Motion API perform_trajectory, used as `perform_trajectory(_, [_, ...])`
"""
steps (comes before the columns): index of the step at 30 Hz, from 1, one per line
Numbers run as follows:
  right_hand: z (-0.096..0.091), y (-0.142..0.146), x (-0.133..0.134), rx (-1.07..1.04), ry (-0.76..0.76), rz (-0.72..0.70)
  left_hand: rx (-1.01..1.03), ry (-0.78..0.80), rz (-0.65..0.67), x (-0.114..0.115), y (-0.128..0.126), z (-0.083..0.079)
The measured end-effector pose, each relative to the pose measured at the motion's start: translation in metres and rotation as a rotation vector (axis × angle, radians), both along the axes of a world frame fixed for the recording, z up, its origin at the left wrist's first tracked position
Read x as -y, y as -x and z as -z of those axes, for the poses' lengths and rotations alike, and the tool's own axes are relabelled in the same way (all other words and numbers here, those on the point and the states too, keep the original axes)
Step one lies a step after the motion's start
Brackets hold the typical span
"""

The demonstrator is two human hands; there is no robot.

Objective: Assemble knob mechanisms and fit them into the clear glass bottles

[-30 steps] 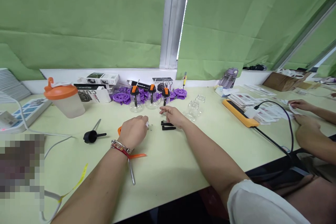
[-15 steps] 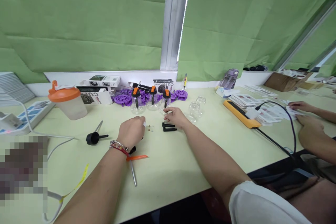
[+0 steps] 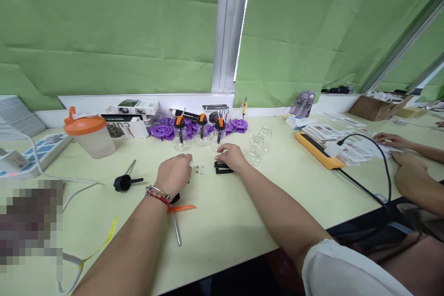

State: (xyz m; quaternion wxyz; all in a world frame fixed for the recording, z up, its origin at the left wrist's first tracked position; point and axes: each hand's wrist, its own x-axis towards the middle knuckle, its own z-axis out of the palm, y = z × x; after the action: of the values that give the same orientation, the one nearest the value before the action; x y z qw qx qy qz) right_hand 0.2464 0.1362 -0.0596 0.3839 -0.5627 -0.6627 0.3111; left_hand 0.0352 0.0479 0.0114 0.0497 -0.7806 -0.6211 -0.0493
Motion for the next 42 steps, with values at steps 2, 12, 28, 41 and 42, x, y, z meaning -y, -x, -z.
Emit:
perform_trajectory(2, [-0.002, 0.0, 0.002, 0.055, -0.06, -0.015, 0.004, 0.001, 0.004, 0.0, 0.0, 0.001])
perform_trajectory(12, [-0.007, 0.003, 0.006, 0.186, -0.178, -0.107, 0.015, -0.005, 0.008, 0.0, 0.0, 0.0])
perform_trajectory(28, [-0.01, -0.015, 0.001, 0.25, -0.105, -0.011, -0.006, -0.035, 0.016, -0.001, 0.0, 0.002])
perform_trajectory(41, [-0.009, -0.013, 0.004, 0.406, -0.112, -0.128, 0.002, -0.044, -0.005, -0.002, 0.003, 0.001])
perform_trajectory(42, [-0.009, -0.013, 0.004, 0.4, -0.112, -0.13, 0.004, -0.044, -0.013, -0.002, 0.003, 0.0])
